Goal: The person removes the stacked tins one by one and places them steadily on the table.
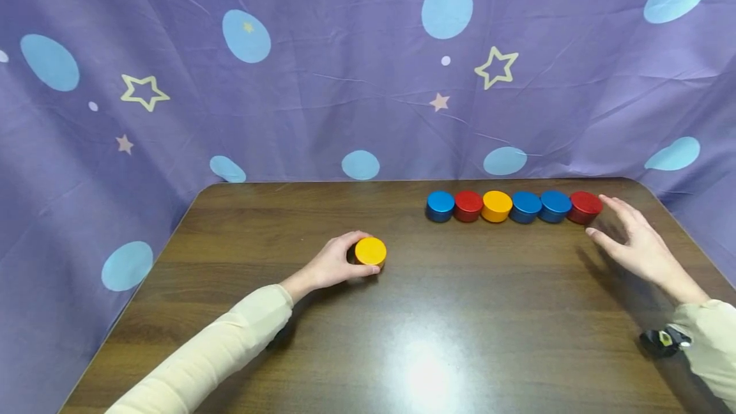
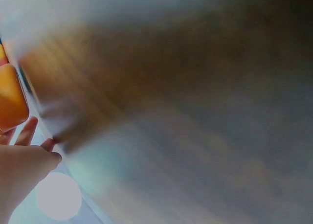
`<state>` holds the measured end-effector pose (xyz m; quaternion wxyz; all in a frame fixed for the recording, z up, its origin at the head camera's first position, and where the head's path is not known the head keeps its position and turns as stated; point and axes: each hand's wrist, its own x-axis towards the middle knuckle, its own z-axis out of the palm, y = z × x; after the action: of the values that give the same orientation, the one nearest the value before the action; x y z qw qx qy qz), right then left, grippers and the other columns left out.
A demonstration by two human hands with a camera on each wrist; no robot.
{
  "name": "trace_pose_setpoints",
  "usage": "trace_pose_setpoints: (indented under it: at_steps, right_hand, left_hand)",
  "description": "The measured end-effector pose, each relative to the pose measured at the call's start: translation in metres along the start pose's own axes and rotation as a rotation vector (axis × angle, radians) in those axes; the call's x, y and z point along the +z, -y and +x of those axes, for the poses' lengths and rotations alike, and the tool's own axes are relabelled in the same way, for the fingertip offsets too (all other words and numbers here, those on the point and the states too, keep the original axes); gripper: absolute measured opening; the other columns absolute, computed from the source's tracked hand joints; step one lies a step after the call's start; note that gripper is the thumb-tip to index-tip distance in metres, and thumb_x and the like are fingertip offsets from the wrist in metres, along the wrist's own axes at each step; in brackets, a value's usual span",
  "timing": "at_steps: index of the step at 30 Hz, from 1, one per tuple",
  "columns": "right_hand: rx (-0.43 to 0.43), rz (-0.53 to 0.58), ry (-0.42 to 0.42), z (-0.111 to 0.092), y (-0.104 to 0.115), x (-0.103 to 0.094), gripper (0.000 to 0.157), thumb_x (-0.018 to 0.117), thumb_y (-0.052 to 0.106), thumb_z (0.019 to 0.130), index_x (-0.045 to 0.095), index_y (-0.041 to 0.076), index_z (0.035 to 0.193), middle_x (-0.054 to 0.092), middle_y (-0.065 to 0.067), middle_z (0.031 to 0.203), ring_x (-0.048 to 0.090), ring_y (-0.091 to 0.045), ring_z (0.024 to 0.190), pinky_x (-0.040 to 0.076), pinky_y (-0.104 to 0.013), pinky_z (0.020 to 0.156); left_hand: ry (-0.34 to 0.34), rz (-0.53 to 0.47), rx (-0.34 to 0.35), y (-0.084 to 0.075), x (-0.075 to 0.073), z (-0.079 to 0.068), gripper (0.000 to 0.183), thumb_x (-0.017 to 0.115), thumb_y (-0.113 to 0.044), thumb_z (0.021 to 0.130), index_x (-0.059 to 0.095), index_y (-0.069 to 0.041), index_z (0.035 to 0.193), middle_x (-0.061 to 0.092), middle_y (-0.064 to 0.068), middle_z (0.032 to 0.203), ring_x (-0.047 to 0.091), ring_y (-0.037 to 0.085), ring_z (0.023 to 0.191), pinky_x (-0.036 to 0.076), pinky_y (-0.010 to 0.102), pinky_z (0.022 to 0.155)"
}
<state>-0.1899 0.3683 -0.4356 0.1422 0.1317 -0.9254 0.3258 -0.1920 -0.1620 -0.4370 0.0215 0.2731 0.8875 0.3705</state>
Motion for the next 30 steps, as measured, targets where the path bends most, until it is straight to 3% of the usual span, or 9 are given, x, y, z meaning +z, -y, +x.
trace_pose_setpoints:
  at_steps: [5, 12, 17, 26, 30]
  right_hand:
    - [-0.039, -0.023, 0.026, -0.004, 0.007, 0.004, 0.064, 0.062, 0.015, 0.092, 0.032, -0.005, 0.146, 0.024, -0.039, 0.144, 0.008, -0.051, 0.139, 0.002, -0.061, 0.11]
    - [-0.011, -0.151, 0.093, -0.008, 0.023, 0.007, 0.065, 0.057, 0.028, 0.096, 0.03, 0.002, 0.15, 0.021, -0.034, 0.15, 0.004, -0.05, 0.14, -0.001, -0.07, 0.104]
    - [-0.024, -0.224, 0.137, -0.011, 0.034, 0.013, 0.066, 0.054, 0.034, 0.099, 0.027, 0.006, 0.152, 0.019, -0.03, 0.152, 0.002, -0.047, 0.141, -0.006, -0.065, 0.107]
    - [-0.102, -0.351, 0.185, -0.019, 0.051, 0.029, 0.065, 0.053, 0.041, 0.098, 0.029, 0.013, 0.152, 0.025, -0.025, 0.153, 0.009, -0.044, 0.142, -0.008, -0.06, 0.109]
    - [-0.123, -0.354, 0.212, -0.022, 0.059, 0.035, 0.065, 0.053, 0.042, 0.098, 0.03, 0.016, 0.152, 0.027, -0.023, 0.152, 0.011, -0.043, 0.142, -0.009, -0.061, 0.109]
  left_hand:
    - [-0.032, 0.007, -0.008, -0.001, -0.001, 0.004, 0.057, 0.083, -0.024, 0.076, 0.059, -0.001, 0.122, 0.063, 0.009, 0.114, 0.058, 0.022, 0.102, 0.045, 0.04, 0.092]
    - [-0.037, -0.012, -0.018, -0.002, -0.002, 0.011, 0.058, 0.08, -0.023, 0.079, 0.056, 0.0, 0.126, 0.062, 0.011, 0.117, 0.057, 0.025, 0.106, 0.044, 0.042, 0.095]
    - [-0.036, -0.016, -0.042, -0.004, -0.003, 0.016, 0.059, 0.077, -0.025, 0.082, 0.054, -0.001, 0.131, 0.061, 0.011, 0.121, 0.056, 0.025, 0.107, 0.043, 0.043, 0.096]
    - [-0.048, -0.017, -0.038, 0.001, -0.004, 0.028, 0.063, 0.077, -0.025, 0.083, 0.053, 0.0, 0.134, 0.059, 0.014, 0.128, 0.056, 0.028, 0.112, 0.041, 0.045, 0.099]
    - [-0.029, 0.0, -0.07, 0.002, -0.003, 0.036, 0.067, 0.076, -0.028, 0.083, 0.05, -0.002, 0.139, 0.058, 0.015, 0.13, 0.055, 0.028, 0.114, 0.04, 0.044, 0.1]
